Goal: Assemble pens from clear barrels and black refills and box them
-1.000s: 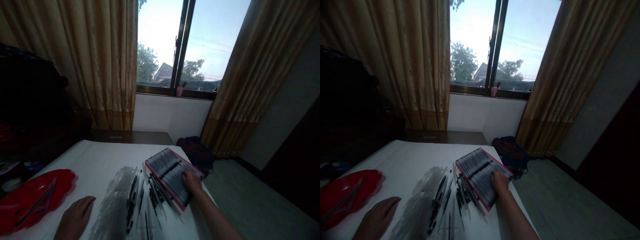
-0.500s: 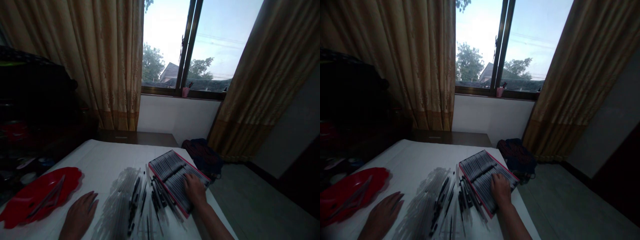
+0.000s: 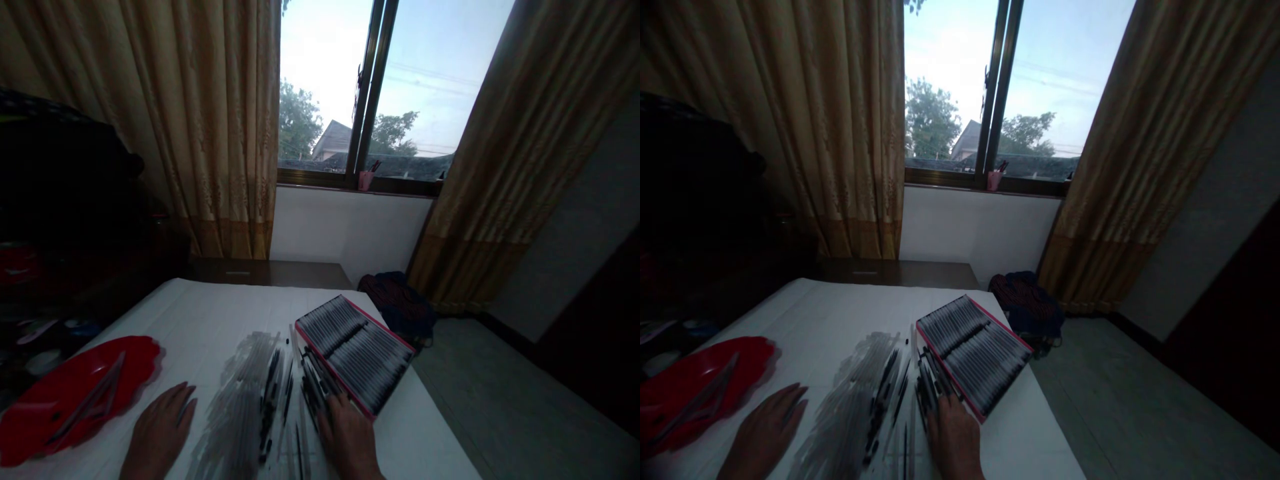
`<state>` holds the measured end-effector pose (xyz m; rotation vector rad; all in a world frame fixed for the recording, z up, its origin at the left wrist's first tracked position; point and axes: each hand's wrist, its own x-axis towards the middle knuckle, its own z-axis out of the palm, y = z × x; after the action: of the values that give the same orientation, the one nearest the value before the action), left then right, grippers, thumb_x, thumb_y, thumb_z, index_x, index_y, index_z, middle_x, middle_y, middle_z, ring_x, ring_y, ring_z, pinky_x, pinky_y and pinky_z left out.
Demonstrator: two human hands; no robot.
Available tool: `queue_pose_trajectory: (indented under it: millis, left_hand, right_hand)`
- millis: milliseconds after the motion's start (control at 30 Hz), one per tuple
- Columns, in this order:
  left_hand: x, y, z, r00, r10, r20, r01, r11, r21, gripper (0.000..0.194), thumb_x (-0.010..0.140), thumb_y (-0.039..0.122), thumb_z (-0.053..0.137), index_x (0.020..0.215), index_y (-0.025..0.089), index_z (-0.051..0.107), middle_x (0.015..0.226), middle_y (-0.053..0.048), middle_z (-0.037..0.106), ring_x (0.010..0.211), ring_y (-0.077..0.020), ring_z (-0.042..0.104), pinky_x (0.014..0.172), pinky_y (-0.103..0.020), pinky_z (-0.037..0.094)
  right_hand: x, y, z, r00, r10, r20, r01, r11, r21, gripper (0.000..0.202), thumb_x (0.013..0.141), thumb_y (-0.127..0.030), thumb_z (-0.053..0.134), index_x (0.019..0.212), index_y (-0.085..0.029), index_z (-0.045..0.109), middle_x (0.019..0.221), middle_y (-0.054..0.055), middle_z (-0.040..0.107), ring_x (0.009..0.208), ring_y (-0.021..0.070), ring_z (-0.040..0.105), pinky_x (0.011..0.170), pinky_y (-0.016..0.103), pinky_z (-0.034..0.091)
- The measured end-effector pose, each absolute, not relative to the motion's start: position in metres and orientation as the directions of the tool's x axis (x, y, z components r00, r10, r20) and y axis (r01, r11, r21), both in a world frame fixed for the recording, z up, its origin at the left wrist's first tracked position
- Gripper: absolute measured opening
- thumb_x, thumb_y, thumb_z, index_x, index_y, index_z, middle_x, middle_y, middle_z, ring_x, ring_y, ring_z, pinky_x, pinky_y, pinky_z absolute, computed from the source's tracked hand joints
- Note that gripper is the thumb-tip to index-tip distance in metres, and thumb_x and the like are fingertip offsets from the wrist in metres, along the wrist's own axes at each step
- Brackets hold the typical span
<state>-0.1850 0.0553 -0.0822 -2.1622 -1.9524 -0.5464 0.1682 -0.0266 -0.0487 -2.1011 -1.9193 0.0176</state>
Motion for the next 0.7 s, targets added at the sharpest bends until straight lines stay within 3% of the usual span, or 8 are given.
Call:
queue_pose_trajectory:
  millis: [167, 300, 567, 700]
  left_hand:
    - [-0.183, 0.054, -0.078, 0.061, 0.933, 0.355, 0.986, -0.111, 0.122, 0.050, 0.083, 0.041, 0.031, 0.110, 0.017, 0.065, 0.117, -0.010, 0.065, 0.109, -0.0247, 0.058, 0.095, -0.038, 0.042]
    - [-0.183, 0.055, -0.079, 0.060, 0.944, 0.324, 0.989, -0.099, 0.107, 0.048, 0.082, 0.036, 0.032, 0.112, 0.017, 0.063, 0.120, -0.009, 0.064, 0.112, -0.0232, 0.056, 0.096, -0.037, 0.041]
    - [-0.186, 0.057, -0.084, 0.085, 0.953, 0.292, 0.988, -0.119, 0.101, 0.045, 0.082, 0.033, 0.034, 0.114, 0.016, 0.061, 0.123, -0.009, 0.062, 0.116, -0.0232, 0.052, 0.100, -0.037, 0.037]
    - [-0.185, 0.055, -0.082, 0.094, 0.951, 0.295, 0.988, -0.127, 0.093, 0.046, 0.083, 0.034, 0.033, 0.116, 0.016, 0.060, 0.124, -0.009, 0.060, 0.117, -0.0239, 0.052, 0.101, -0.038, 0.036]
  right_hand:
    - [0.168, -0.028, -0.058, 0.140, 0.945, 0.295, 0.971, -0.073, -0.229, 0.018, 0.087, -0.018, 0.045, 0.085, -0.021, 0.063, 0.085, 0.005, 0.067, 0.073, 0.0176, 0.065, 0.060, 0.023, 0.043]
    - [0.171, -0.035, -0.072, 0.171, 0.890, 0.423, 0.951, -0.038, -0.306, 0.022, 0.089, -0.021, 0.042, 0.093, -0.020, 0.063, 0.087, 0.007, 0.069, 0.076, 0.0189, 0.067, 0.063, 0.024, 0.046]
    - [0.174, -0.058, -0.086, 0.406, 0.739, 0.538, 0.787, 0.018, -0.617, 0.028, 0.088, -0.037, 0.043, 0.099, -0.021, 0.063, 0.094, 0.009, 0.070, 0.083, 0.0205, 0.066, 0.071, 0.027, 0.050]
    - [0.183, -0.059, -0.087, 0.623, 0.638, 0.453, 0.570, 0.026, -0.821, 0.034, 0.081, -0.048, 0.051, 0.093, -0.019, 0.065, 0.092, 0.010, 0.070, 0.084, 0.0232, 0.065, 0.073, 0.030, 0.050]
